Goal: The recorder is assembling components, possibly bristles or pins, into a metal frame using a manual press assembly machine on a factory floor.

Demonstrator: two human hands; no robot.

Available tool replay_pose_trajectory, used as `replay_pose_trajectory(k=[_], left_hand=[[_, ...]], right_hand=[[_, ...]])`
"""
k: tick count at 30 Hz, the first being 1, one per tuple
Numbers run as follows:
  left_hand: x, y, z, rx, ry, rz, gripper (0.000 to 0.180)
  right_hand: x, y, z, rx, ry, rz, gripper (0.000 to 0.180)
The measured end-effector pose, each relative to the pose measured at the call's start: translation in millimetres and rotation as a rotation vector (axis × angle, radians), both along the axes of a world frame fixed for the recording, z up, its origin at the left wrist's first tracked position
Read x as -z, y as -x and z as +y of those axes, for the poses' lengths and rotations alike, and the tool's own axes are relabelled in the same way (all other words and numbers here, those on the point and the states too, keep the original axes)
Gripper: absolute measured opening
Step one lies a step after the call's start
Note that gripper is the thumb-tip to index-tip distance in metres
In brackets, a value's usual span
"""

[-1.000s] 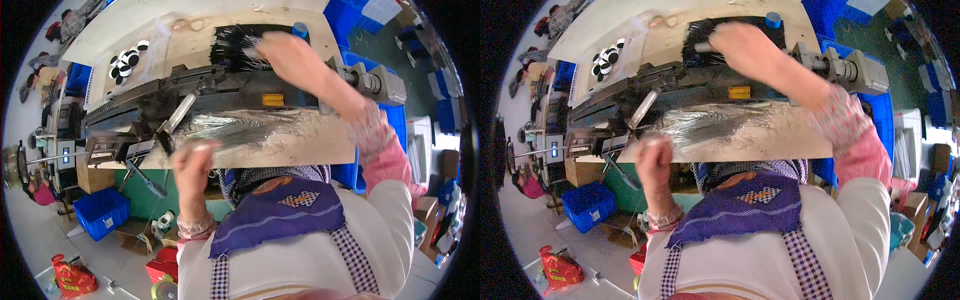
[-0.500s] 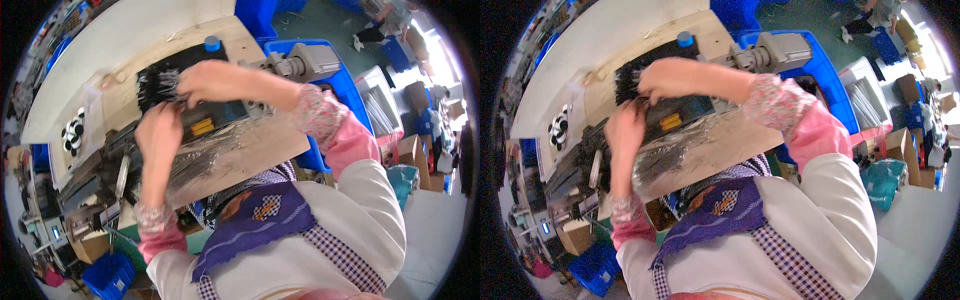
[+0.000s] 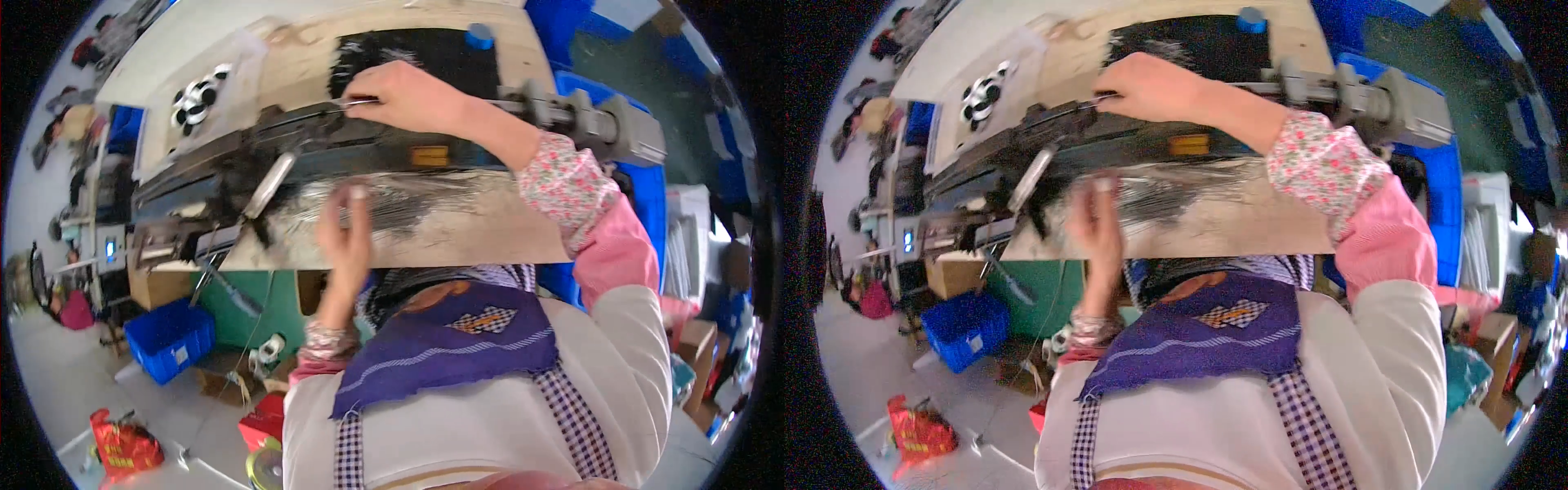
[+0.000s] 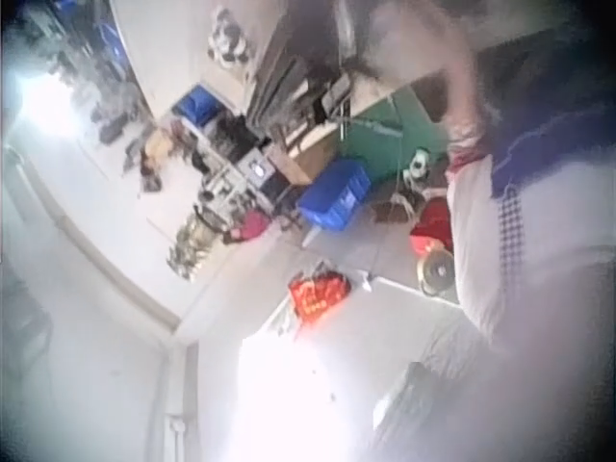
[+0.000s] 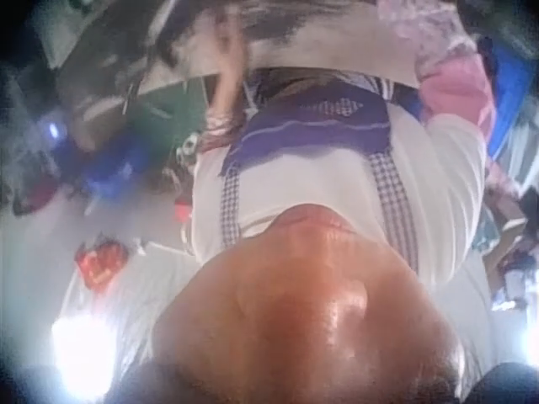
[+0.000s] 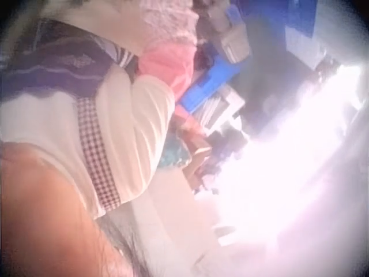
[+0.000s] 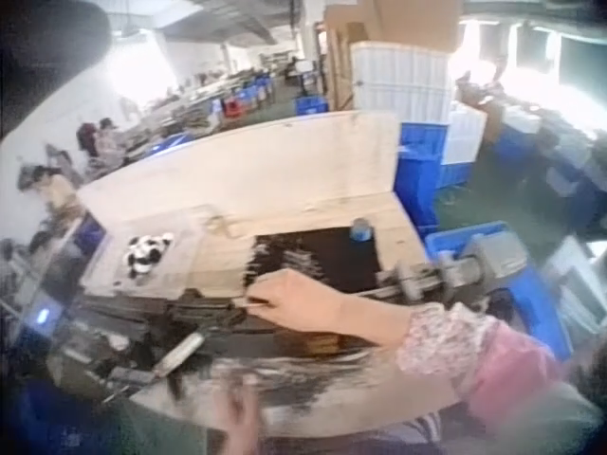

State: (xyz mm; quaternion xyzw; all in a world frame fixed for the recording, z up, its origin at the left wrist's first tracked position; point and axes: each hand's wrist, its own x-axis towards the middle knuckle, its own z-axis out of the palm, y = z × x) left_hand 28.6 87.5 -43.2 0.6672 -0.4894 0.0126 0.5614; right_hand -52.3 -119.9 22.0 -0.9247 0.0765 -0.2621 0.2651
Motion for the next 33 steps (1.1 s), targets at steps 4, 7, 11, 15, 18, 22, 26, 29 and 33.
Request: replay_pose_trajectory(k=[4,7,11,15,18,22,26,29,33], left_hand=[[15.2,-40.1,4.3,0.701,0.055,1.956,0.053],[-48.3,-69.7,-16.6,1.043,0.175,2.159,0.057],[-79.2,-39.0,-23.8,0.947,0.009,1.876,0.053],[9.0,-11.4,-31.1,0.227,-0.144,0.521,0.028],[-20.3,-15.1,-23.2,0.276,-0.394,0.603,0.024],[17.5,-77.8,40.1,0.027,-0.297,1.037,0.036],[12.9,-130.6,71.9,-0.326,-0.088,1.118,0.045],[14.3,-137.2,63.0,-0.233,-0.074,1.140,0.038],[27.5,-131.1,52.3,-0.268,0.043,1.164,0.020]], right_hand=[[-5.6,-3.0,3.6,-0.001,-0.043,0.055,0.020],[2.0,-1.5,6.5,0.046,-0.048,0.075,0.020],[8.0,-5.4,5.1,0.050,0.008,0.028,0.016],[-1.4,-10.7,13.3,0.022,0.039,0.040,0.015],[-2.6,-0.9,25.1,0.117,0.258,-0.035,0.015],[4.4,57.3,73.5,0.188,0.143,0.057,0.028],[62.4,83.3,51.6,0.384,0.050,0.313,0.028],[73.9,67.7,34.5,0.442,0.008,0.357,0.019],[63.3,74.6,38.2,0.411,0.057,0.353,0.013]])
